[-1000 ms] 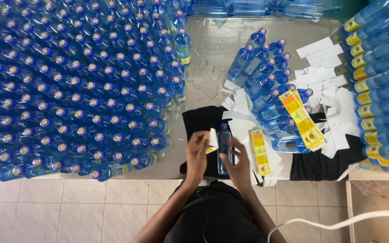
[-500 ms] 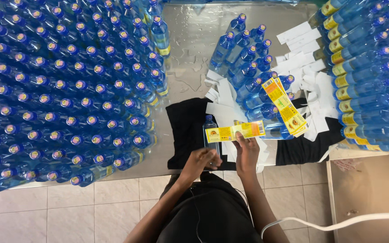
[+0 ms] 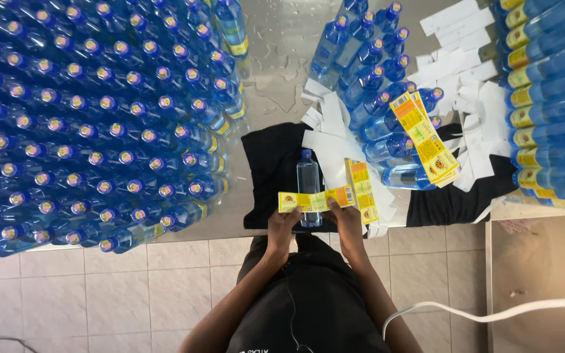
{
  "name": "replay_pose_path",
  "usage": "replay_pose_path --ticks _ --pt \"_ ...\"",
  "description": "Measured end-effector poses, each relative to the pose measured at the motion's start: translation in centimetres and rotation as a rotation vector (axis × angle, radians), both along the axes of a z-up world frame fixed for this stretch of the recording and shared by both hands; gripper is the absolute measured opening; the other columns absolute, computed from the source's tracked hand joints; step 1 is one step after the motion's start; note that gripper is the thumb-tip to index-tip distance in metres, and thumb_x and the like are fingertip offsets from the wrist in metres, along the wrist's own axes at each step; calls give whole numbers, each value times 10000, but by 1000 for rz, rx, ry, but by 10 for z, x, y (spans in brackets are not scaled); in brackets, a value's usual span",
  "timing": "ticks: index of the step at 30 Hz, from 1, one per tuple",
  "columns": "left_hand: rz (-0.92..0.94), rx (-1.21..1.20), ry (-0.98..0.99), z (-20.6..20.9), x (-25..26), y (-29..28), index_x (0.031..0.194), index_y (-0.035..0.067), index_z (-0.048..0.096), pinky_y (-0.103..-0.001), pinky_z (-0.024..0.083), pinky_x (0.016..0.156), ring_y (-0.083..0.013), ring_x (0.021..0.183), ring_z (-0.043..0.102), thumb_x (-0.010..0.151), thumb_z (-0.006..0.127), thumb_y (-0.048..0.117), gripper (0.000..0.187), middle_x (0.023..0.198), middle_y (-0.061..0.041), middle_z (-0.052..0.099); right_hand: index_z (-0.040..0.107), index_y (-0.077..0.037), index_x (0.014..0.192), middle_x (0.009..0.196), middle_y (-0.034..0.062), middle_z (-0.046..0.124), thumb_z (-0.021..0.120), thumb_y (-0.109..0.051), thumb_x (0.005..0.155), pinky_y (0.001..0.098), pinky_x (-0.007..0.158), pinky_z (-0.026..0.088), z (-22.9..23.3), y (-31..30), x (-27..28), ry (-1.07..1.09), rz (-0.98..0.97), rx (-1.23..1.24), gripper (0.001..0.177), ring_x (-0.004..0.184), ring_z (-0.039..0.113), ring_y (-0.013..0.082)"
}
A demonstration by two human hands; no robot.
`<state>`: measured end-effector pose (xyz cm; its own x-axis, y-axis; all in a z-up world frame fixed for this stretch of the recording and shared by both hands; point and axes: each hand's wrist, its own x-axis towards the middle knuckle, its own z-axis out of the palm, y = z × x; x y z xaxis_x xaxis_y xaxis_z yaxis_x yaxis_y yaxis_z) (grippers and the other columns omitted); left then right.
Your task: The person repeatedly picks up a plastic water bottle, peels a yellow label from a sheet, and wraps it around the bottle. The labeled bottles are placed on a table next to stacks of other bottles.
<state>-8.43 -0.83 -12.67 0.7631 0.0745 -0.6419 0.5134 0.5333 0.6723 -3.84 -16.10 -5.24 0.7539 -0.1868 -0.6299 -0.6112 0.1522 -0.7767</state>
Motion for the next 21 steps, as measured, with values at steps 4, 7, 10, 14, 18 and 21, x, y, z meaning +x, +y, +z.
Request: replay_pose_path --ticks 4,7,10,14,18,21 --pt "39 44 -18 3 -17 3 1369 -90 594 -492 533 1149 -242 1222 652 1041 813 206 493 1254 -199 673 749 -9 1272 1083 167 798 820 -451 1030 544 1095 509 2 -7 -9 84 123 -233 508 1037 803 253" --pt "63 62 16 -10 -26 -1 1337 -61 628 -490 536 1139 -209 1167 646 1022 833 223 471 1207 -162 697 773 -10 1269 1074 165 809 858 -463 1002 549 1118 487 -13 -13 -13 99 140 -284 533 1071 796 255" --pt "84 94 45 -21 -32 -4 1289 -39 650 -528 524 1125 -209 1131 645 1014 846 248 443 1174 -163 710 766 17 1273 1099 207 806 862 -451 1004 566 1145 470 -30 -15 -20 87 126 -267 548 1125 785 305" --pt "80 146 33 -19 -34 -5 1315 -68 633 -583 494 1129 -260 1178 671 1053 809 270 462 1200 -213 718 751 45 1273 1113 252 796 856 -448 1009 583 1143 471 -33 -11 -24 82 112 -248 569 1133 788 372" --pt "64 170 57 -23 -35 -9 1302 -38 660 -551 499 1132 -231 1169 677 1043 829 304 460 1171 -186 735 741 70 1288 1126 289 777 872 -410 996 589 1154 478 -23 -8 -21 77 68 -206 577 1134 777 403" --pt "95 182 39 -25 -34 -10 1275 -46 672 -555 536 1123 -284 1163 750 1020 848 269 443 1158 -204 740 735 100 1293 1128 253 769 888 -341 984 552 1144 489 -29 -9 -21 60 29 -149 560 1063 773 323"
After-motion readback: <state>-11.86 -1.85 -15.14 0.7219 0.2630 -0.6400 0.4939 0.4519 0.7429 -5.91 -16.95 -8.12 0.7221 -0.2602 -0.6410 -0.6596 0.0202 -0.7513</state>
